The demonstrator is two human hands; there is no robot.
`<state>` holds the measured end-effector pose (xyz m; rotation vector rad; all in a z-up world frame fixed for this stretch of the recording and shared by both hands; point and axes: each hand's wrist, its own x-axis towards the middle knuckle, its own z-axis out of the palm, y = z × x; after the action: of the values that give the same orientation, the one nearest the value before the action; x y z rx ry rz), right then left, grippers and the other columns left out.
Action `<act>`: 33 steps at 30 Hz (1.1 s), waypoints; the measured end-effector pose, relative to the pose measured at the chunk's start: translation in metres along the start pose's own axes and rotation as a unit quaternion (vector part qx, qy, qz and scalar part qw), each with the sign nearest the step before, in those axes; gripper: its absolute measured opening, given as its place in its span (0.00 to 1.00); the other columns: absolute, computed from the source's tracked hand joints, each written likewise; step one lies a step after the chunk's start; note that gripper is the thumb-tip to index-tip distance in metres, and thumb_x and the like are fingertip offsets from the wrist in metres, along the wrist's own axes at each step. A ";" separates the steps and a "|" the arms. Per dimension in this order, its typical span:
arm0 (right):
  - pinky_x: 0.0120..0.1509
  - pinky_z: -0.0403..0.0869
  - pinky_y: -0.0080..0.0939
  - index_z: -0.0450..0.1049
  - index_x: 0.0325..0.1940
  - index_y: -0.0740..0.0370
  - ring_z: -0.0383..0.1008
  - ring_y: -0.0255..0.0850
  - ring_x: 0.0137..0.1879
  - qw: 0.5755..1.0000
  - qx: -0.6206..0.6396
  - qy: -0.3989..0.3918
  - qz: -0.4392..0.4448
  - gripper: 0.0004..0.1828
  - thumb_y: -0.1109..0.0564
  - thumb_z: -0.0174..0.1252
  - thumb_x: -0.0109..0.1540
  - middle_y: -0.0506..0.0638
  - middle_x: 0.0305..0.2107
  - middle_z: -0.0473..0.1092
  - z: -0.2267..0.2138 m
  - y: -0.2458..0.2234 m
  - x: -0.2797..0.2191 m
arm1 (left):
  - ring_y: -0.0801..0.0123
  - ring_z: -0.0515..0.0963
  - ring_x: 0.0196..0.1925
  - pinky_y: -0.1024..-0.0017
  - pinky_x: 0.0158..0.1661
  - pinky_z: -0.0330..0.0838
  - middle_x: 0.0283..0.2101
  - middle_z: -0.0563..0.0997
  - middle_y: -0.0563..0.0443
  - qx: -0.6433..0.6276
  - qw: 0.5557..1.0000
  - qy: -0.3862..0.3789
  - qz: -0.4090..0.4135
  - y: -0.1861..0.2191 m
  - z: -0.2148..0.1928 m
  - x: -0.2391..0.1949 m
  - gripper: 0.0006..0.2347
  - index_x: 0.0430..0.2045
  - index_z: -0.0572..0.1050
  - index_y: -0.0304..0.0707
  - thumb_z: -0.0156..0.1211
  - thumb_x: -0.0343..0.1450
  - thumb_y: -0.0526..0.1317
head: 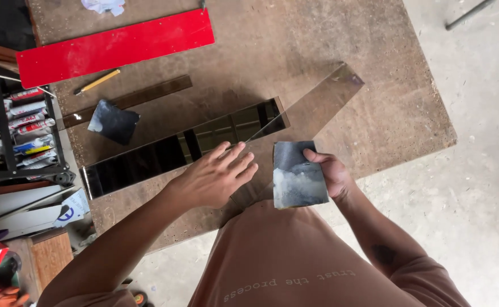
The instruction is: The person is sanding the sharp edges of glass strips using sandpaper to smooth them.
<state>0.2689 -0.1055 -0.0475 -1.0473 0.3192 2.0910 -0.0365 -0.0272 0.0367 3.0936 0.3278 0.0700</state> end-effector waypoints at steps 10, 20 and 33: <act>0.62 0.73 0.61 0.69 0.63 0.72 0.77 0.58 0.55 0.955 0.042 -0.064 -0.286 0.27 0.50 0.60 0.66 0.66 0.51 0.74 -0.101 -0.036 -0.084 | 0.47 0.82 0.56 0.56 0.49 0.80 0.56 0.81 0.36 -0.151 0.974 0.145 -0.090 -0.014 -0.029 0.031 0.27 0.65 0.69 0.43 0.53 0.67 0.27; 0.96 0.41 0.50 0.51 0.81 0.52 0.45 0.38 0.87 0.693 -0.265 -0.375 -0.556 0.29 0.45 0.47 0.78 0.46 0.81 0.45 0.126 -0.015 -0.041 | 0.70 0.51 0.28 0.67 0.29 0.49 0.23 0.55 0.56 -0.381 0.815 0.301 -0.317 -0.027 -0.033 0.056 0.09 0.19 0.57 0.38 0.51 0.61 0.28; 0.83 0.52 0.37 0.56 0.75 0.78 0.63 0.52 0.74 0.437 -0.632 -0.036 -0.639 0.31 0.67 0.45 0.65 0.65 0.66 0.65 0.168 -0.034 0.023 | 0.68 0.76 0.20 0.69 0.23 0.71 0.13 0.73 0.42 -0.383 0.715 0.430 -0.396 -0.041 0.015 0.036 0.05 0.14 0.74 0.26 0.63 0.52 0.22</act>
<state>0.1883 0.0165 0.0442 -1.1721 -1.8398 0.5196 -0.0087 0.0200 0.0214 1.6888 1.2054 1.2354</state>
